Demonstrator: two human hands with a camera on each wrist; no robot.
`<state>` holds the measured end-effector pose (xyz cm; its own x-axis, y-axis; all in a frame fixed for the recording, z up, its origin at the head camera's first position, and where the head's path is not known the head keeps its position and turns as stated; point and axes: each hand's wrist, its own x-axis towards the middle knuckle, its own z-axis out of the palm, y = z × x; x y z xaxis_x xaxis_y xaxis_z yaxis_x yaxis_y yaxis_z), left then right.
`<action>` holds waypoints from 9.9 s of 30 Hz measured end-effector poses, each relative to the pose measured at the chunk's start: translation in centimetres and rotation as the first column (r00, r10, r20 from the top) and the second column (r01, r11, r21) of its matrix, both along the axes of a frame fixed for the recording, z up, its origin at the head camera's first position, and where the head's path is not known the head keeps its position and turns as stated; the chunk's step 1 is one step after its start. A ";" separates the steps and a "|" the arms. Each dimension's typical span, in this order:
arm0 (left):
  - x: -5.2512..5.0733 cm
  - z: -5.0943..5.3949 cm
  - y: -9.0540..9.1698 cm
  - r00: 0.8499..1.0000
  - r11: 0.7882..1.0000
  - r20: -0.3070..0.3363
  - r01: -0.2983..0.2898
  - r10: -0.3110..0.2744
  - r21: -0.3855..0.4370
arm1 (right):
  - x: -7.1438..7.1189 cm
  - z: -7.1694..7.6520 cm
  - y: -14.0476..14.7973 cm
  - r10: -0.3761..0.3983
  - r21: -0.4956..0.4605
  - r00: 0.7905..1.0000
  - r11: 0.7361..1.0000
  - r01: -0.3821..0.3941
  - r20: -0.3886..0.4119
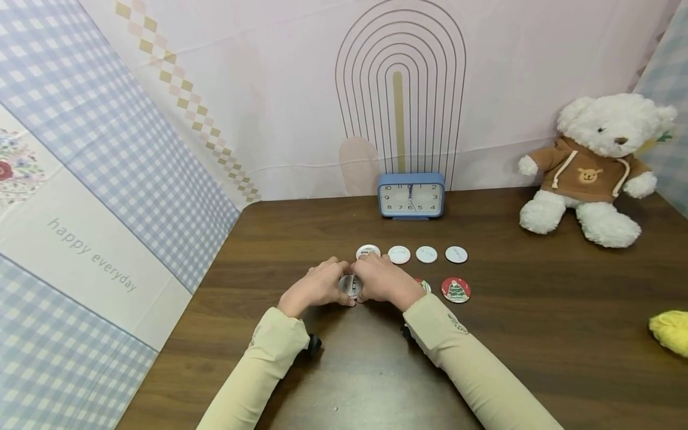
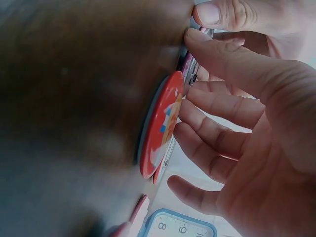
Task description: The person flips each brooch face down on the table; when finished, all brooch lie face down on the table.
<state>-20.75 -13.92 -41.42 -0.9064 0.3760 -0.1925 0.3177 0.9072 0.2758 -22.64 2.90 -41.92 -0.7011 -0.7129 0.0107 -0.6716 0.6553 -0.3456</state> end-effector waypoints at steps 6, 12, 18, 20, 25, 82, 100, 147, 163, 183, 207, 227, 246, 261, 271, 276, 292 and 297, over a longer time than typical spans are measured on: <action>0.0 0.2 0.1 1.000 1.000 0.020 -0.018 0.018 -0.007 | 0.2 0.0 0.0 0.001 -0.011 1.000 1.000 -0.001 -0.031; 0.2 0.4 0.1 1.000 1.000 0.019 -0.016 0.016 -0.015 | 0.2 -0.1 0.2 -0.001 -0.004 0.999 1.000 0.001 -0.033; 0.2 0.4 0.4 1.000 1.000 0.015 0.000 0.000 -0.024 | 0.4 0.0 0.8 -0.022 0.010 1.000 1.000 0.022 -0.017; 0.2 0.5 0.5 1.000 1.000 -0.003 0.010 -0.010 -0.024 | 0.5 0.1 1.0 -0.027 0.016 1.000 0.999 0.027 -0.013; 0.3 0.7 0.9 0.998 0.999 -0.057 0.034 -0.036 -0.032 | 0.5 0.3 1.5 -0.034 0.024 0.999 0.999 0.035 -0.010; -0.3 0.3 3.5 0.948 0.977 -0.253 0.210 -0.196 0.029 | 0.9 1.1 6.1 0.045 -0.136 0.998 0.989 -0.049 -0.037; -0.4 0.3 3.8 0.982 0.979 -0.190 0.042 -0.003 0.199 | 1.5 0.2 5.8 -0.044 -0.239 0.981 0.971 -0.003 -0.191; 0.4 -0.4 3.6 0.975 0.987 -0.157 0.158 -0.157 -0.007 | 1.1 -0.2 4.7 -0.068 -0.022 0.996 0.998 0.066 -0.063; 0.1 -0.5 3.8 0.980 0.985 -0.106 0.161 -0.166 -0.054 | 0.8 -0.3 4.4 -0.086 -0.001 0.996 0.996 0.086 0.022; 0.2 0.2 4.2 0.978 0.984 -0.107 0.176 -0.179 -0.028 | 1.2 0.5 5.5 -0.098 0.010 0.995 0.995 0.098 0.008; -0.3 0.4 8.1 0.961 0.966 -0.106 0.251 -0.257 -0.068 | 1.9 1.1 10.2 -0.219 0.078 0.974 0.974 0.215 0.051; -0.5 0.0 10.0 0.947 0.956 -0.126 0.293 -0.295 -0.031 | 2.2 0.7 10.7 -0.218 0.060 0.976 0.974 0.218 -0.003; -0.7 0.4 9.3 0.926 0.946 -0.207 0.323 -0.315 0.007 | 2.7 2.1 11.5 -0.117 0.001 0.993 0.993 0.117 -0.021; -0.6 0.4 9.2 0.896 0.951 -0.343 0.308 -0.282 0.024 | 2.8 1.7 11.4 -0.107 -0.163 0.986 0.983 0.086 -0.128; -0.6 0.3 9.0 0.876 0.947 -0.409 0.312 -0.254 0.080 | 2.8 1.3 10.7 -0.193 -0.211 0.970 0.964 0.160 -0.145; -0.7 0.3 9.1 0.889 0.948 -0.397 0.295 -0.229 0.115 | 3.0 1.5 10.6 -0.200 -0.195 0.975 0.965 0.178 -0.098; -0.5 0.3 8.5 0.935 0.949 -0.289 0.261 -0.204 0.175 | 2.9 1.0 9.9 -0.171 -0.100 0.969 0.983 0.155 -0.179; -0.6 0.1 8.5 0.936 0.959 -0.246 0.275 -0.251 0.068 | 2.9 0.7 10.0 -0.180 -0.088 0.956 0.983 0.164 -0.230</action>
